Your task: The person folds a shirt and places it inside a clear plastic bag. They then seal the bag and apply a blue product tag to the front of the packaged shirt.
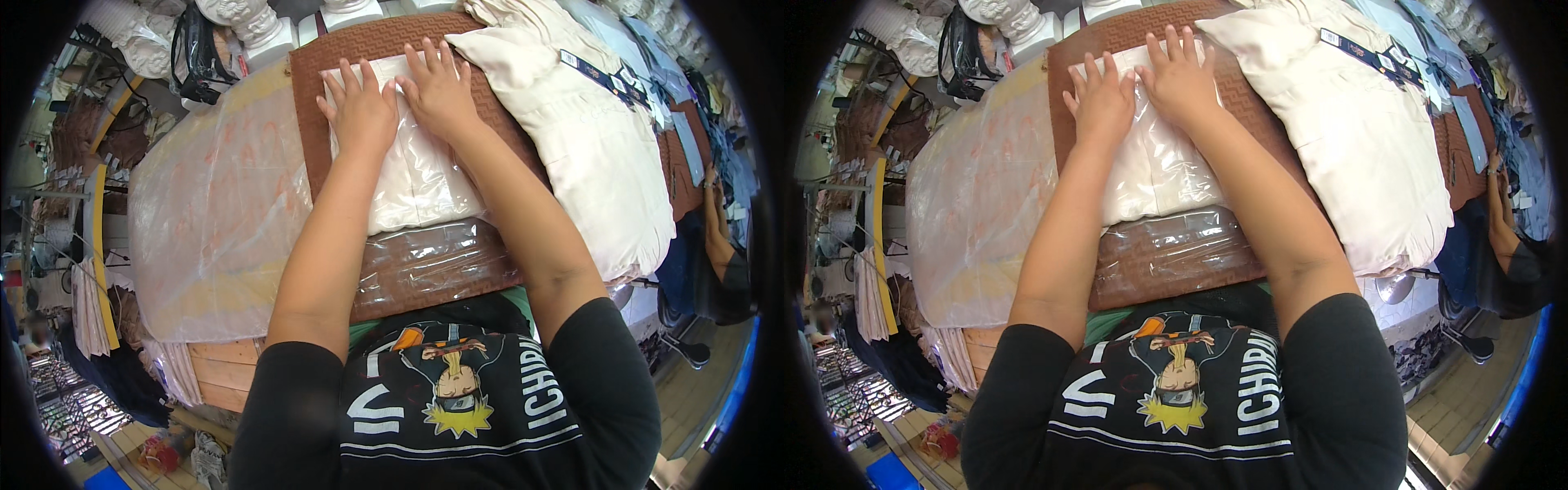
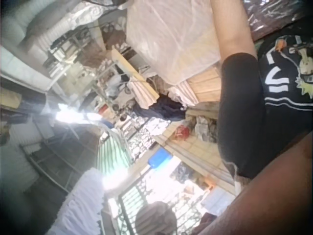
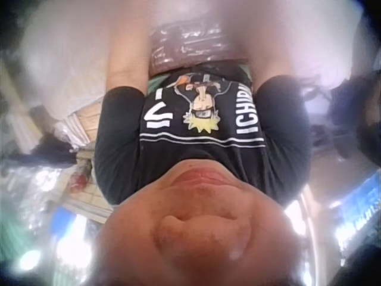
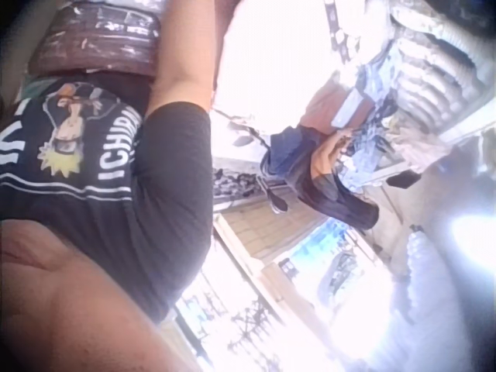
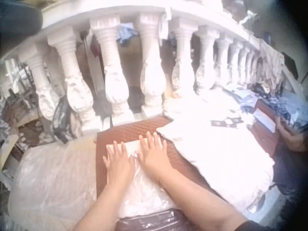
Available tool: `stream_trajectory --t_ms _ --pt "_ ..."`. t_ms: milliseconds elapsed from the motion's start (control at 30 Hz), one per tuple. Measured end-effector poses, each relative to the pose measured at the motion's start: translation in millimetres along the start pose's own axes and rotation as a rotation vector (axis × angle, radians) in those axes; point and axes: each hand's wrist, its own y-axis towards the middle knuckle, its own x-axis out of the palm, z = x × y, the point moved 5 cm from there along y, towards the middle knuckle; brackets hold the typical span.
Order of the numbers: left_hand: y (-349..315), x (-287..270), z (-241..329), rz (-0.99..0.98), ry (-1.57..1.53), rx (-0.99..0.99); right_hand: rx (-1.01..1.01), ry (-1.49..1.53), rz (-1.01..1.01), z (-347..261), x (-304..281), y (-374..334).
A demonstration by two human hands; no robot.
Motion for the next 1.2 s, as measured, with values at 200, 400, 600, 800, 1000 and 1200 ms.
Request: stream_trajectory --t_ms 200,400,600,800,1000,1200 --pt "-18.8 26.9 -13.6 0.092 0.085 0.020 0.063 -0.056 -0.008 12.0 19.4 -24.9" --pt "-17.7 27.1 -18.2 0.085 -0.028 0.025 0.060 -0.143 -0.005 6.1 13.4 -24.3" --pt "-29.5 -45.7 -40.2 0.317 0.223 0.601 0.122 0.482 -0.147 29.0 -45.8 -23.2" --pt "-159.2 -59.6 -59.9 -0.415 0.044 0.673 -0.196 0.203 -0.279 77.1 -94.3 -125.8" --pt "-196.4 -79.0 -66.2 -0.266 -0.062 0.638 -0.086 0.174 -0.351 73.7 -115.0 -198.5" --pt "-206.7 -88.3 -44.2 -0.235 -0.058 0.685 -0.300 0.157 -0.296 53.4 -115.9 -206.5"
